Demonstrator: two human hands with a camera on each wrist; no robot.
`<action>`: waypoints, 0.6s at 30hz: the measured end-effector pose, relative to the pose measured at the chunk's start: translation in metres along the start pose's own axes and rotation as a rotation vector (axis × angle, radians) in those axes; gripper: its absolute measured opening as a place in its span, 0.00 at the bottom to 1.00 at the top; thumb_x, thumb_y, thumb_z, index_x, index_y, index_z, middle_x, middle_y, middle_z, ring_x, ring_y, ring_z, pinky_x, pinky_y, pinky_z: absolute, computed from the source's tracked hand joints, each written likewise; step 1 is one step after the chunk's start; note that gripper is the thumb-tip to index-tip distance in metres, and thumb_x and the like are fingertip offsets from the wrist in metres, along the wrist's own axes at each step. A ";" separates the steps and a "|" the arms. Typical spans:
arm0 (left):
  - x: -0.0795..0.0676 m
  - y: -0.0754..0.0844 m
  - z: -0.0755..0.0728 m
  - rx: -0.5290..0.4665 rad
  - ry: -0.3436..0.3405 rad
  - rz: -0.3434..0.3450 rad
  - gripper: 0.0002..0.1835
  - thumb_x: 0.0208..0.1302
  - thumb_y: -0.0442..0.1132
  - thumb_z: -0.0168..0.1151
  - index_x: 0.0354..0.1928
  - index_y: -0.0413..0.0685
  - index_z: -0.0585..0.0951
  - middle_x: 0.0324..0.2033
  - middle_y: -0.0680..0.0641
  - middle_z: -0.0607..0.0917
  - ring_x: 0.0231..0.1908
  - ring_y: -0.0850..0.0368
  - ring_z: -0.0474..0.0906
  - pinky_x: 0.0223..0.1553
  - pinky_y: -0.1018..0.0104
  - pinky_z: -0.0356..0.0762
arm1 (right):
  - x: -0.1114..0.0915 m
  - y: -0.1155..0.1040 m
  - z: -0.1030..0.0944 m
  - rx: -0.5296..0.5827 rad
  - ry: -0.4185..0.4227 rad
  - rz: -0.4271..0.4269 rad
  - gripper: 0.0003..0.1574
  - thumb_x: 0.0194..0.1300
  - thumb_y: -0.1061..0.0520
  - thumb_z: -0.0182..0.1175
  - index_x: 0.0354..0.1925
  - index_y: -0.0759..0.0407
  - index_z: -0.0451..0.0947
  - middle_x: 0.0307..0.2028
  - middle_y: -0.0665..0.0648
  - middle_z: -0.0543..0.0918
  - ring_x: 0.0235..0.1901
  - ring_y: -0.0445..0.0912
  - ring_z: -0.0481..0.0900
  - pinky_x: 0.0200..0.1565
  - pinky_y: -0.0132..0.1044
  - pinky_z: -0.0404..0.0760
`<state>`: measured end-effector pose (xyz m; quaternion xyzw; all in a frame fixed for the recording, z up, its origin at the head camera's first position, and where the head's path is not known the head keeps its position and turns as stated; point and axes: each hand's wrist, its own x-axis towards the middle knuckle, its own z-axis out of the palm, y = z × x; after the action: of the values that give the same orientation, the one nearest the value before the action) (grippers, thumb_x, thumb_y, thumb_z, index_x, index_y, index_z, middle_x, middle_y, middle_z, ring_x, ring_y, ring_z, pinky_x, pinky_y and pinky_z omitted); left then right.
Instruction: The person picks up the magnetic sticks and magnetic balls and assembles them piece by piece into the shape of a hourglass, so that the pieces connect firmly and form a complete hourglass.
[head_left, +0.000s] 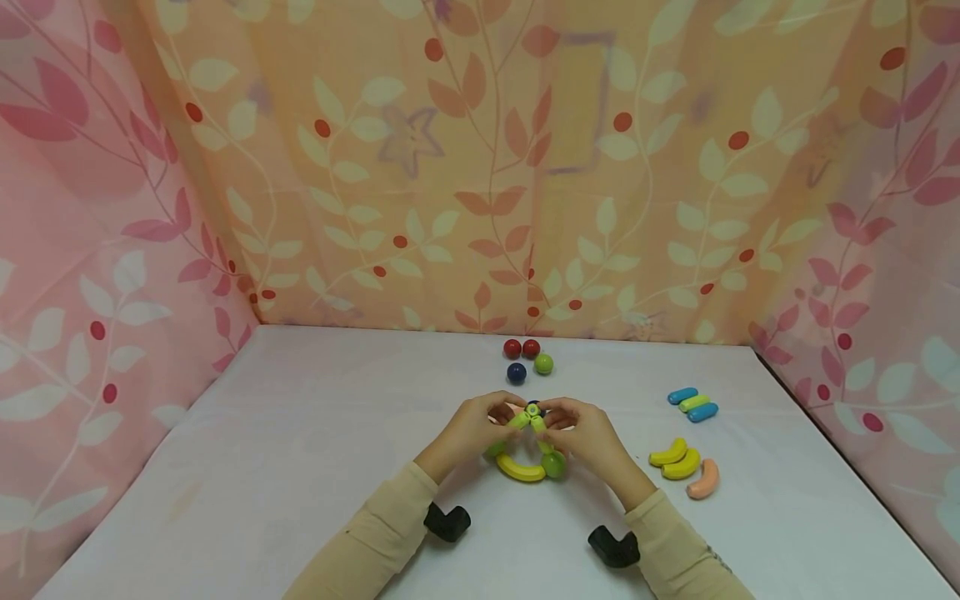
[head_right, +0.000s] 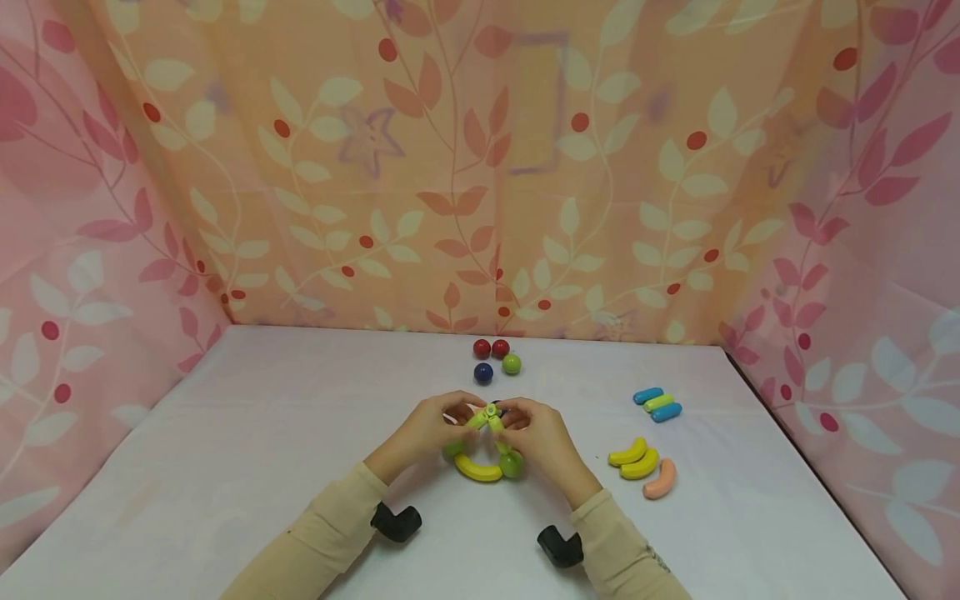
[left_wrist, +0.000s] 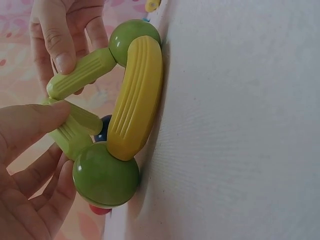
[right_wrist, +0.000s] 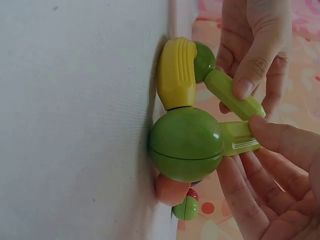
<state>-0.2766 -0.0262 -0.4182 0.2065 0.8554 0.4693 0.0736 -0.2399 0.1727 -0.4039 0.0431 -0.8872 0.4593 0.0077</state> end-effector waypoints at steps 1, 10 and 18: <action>0.000 0.000 0.000 0.004 0.000 0.005 0.19 0.59 0.36 0.72 0.53 0.55 0.83 0.36 0.52 0.85 0.42 0.57 0.78 0.45 0.63 0.81 | 0.000 0.000 0.000 0.000 0.000 -0.002 0.24 0.58 0.60 0.72 0.53 0.60 0.82 0.37 0.54 0.87 0.39 0.45 0.82 0.34 0.32 0.83; 0.000 0.000 0.000 0.020 -0.011 0.028 0.21 0.60 0.35 0.71 0.56 0.55 0.82 0.36 0.52 0.85 0.41 0.57 0.79 0.46 0.62 0.80 | 0.001 0.001 0.000 0.011 0.004 0.003 0.28 0.58 0.61 0.71 0.58 0.57 0.80 0.37 0.55 0.87 0.40 0.45 0.81 0.33 0.31 0.82; -0.001 0.001 -0.001 0.021 -0.018 0.011 0.21 0.61 0.35 0.70 0.56 0.55 0.82 0.37 0.52 0.85 0.42 0.56 0.79 0.47 0.61 0.81 | 0.001 0.001 0.000 -0.012 0.000 0.019 0.24 0.59 0.59 0.71 0.55 0.54 0.83 0.39 0.54 0.87 0.42 0.46 0.81 0.35 0.31 0.82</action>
<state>-0.2756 -0.0267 -0.4167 0.2161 0.8584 0.4589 0.0764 -0.2406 0.1735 -0.4046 0.0349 -0.8904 0.4539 0.0036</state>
